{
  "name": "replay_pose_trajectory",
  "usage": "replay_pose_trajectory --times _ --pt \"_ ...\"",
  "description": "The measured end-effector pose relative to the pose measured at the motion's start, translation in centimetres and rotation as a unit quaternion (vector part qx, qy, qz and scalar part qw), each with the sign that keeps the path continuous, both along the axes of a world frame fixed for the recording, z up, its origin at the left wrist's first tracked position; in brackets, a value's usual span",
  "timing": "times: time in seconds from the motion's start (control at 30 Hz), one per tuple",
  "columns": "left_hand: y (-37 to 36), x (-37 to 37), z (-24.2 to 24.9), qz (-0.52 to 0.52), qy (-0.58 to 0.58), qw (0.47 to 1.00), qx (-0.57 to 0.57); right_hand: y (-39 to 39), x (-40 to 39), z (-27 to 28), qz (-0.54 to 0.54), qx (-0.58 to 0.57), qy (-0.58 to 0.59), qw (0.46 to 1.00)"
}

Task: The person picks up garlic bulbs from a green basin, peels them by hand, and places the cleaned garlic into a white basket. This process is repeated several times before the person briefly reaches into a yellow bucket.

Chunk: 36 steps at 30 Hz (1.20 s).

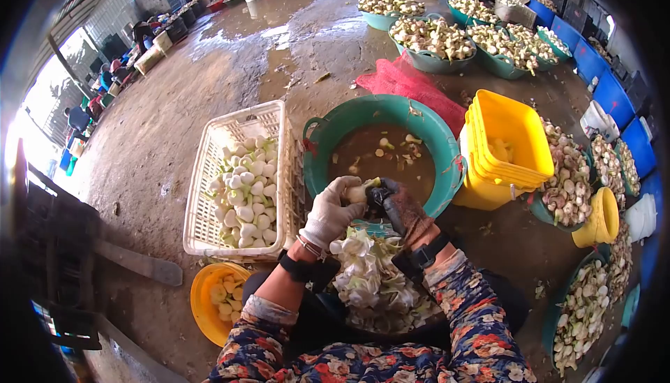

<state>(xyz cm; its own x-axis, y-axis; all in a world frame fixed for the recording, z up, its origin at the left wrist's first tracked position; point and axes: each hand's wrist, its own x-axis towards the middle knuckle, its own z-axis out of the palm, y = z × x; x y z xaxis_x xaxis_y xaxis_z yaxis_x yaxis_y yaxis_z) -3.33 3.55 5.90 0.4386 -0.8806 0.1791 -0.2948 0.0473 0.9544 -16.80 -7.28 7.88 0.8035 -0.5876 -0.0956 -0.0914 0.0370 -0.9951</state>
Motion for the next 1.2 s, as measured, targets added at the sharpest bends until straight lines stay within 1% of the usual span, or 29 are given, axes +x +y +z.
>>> replay_pose_trajectory --times 0.03,0.07,0.1,0.13,0.2,0.23,0.27,0.3,0.37,0.4,0.5,0.57,0.6,0.63,0.67,0.7,0.73,0.77,0.8,0.83,0.87,0.9,0.93,1.0,1.03,1.1,1.13,1.17,1.2 --pt "0.3 -0.1 0.5 0.000 0.001 1.000 -0.003 0.1 -0.1 -0.1 0.000 -0.003 0.001 1.000" --pt "0.7 0.0 1.1 -0.024 0.177 0.984 0.005 0.1 0.0 -0.5 -0.007 0.009 -0.031 0.999" --pt "0.9 0.2 1.9 -0.047 0.348 0.936 0.013 0.1 0.1 -1.0 -0.014 0.023 -0.064 0.998" --pt "0.9 0.7 1.5 -0.069 0.390 0.918 0.013 0.0 0.2 -1.8 -0.012 0.021 -0.063 0.998" --pt "1.2 0.7 1.0 -0.070 0.427 0.902 0.002 0.1 0.6 -2.3 -0.061 -0.146 -0.035 0.987" --pt "1.2 0.8 1.1 -0.072 0.462 0.884 -0.007 0.4 0.8 -1.8 -0.058 -0.148 -0.036 0.987" --pt "1.2 0.7 1.2 -0.096 0.406 0.908 -0.023 0.7 0.8 -1.2 -0.050 -0.051 -0.058 0.996" --pt "1.1 0.6 1.2 -0.096 0.407 0.908 -0.025 1.1 0.9 -0.6 -0.042 0.049 -0.078 0.995" --pt "0.9 0.3 0.9 -0.037 0.268 0.962 -0.028 1.4 1.0 -1.1 -0.063 0.086 -0.078 0.991" --pt "1.4 0.3 1.8 -0.030 0.330 0.943 -0.017 1.7 1.2 -1.0 -0.086 0.123 -0.081 0.985" --pt "1.5 1.3 2.4 -0.053 0.361 0.931 0.023 2.5 1.4 0.0 -0.088 0.174 -0.102 0.975" --pt "0.8 1.7 0.9 -0.041 0.319 0.946 0.050 2.3 1.6 -2.0 -0.087 0.170 -0.095 0.977" --pt "0.2 1.1 0.3 0.071 0.100 0.992 0.040 2.1 1.8 -3.1 -0.085 0.164 -0.087 0.979" --pt "-0.3 0.6 -0.4 0.180 -0.123 0.976 0.028 2.0 2.0 -3.8 -0.084 0.164 -0.084 0.979" --pt "-0.6 0.2 -1.0 0.181 -0.105 0.978 -0.018 1.9 2.2 -4.6 -0.092 0.060 -0.082 0.991" --pt "-0.2 -0.3 -0.1 0.170 -0.209 0.961 -0.067 2.1 2.5 -4.1 -0.100 -0.044 -0.081 0.991" --pt "-0.2 -0.1 -0.2 0.125 -0.063 0.988 -0.070 2.1 2.4 -3.6 -0.099 -0.042 -0.081 0.991" --pt "-0.1 0.0 -0.3 0.076 0.085 0.991 -0.070 1.9 1.9 -2.8 -0.081 -0.065 -0.056 0.993" --pt "-0.1 0.2 -0.4 0.074 0.084 0.991 -0.069 1.9 1.8 -1.9 -0.063 -0.090 -0.031 0.993" --pt "-0.1 0.5 -0.4 0.057 0.154 0.986 -0.038 1.8 1.8 -1.8 -0.065 -0.090 -0.032 0.993" --pt "-0.2 0.7 -0.4 0.040 0.223 0.974 -0.007 1.9 2.1 -1.7 -0.070 -0.014 -0.051 0.996" --pt "-0.3 0.6 -0.4 0.038 0.222 0.974 -0.006 2.0 2.3 -1.7 -0.075 0.063 -0.069 0.993" --pt "-0.4 0.6 -0.4 0.040 0.228 0.973 -0.013 2.3 2.4 -1.5 -0.076 0.064 -0.070 0.993" --pt "-0.4 0.7 0.0 0.047 0.233 0.971 -0.021 2.6 2.6 -1.2 -0.059 0.259 -0.163 0.950" --pt "-0.2 0.7 0.5 0.043 0.283 0.957 -0.043 2.4 2.6 -1.8 -0.058 0.261 -0.163 0.950" --pt "0.0 0.9 0.7 0.036 0.331 0.941 -0.063 1.9 2.6 -2.8 -0.036 0.113 -0.132 0.984" --pt "0.0 0.9 0.6 0.029 0.330 0.942 -0.047 2.1 2.4 -2.1 -0.058 0.212 -0.126 0.967" --pt "0.0 1.0 0.4 0.023 0.331 0.943 -0.032 1.7 2.4 -2.7 -0.059 0.213 -0.125 0.967" --pt "0.2 1.4 0.2 0.018 0.363 0.930 -0.054 0.8 2.2 -3.8 -0.078 0.133 -0.099 0.983"
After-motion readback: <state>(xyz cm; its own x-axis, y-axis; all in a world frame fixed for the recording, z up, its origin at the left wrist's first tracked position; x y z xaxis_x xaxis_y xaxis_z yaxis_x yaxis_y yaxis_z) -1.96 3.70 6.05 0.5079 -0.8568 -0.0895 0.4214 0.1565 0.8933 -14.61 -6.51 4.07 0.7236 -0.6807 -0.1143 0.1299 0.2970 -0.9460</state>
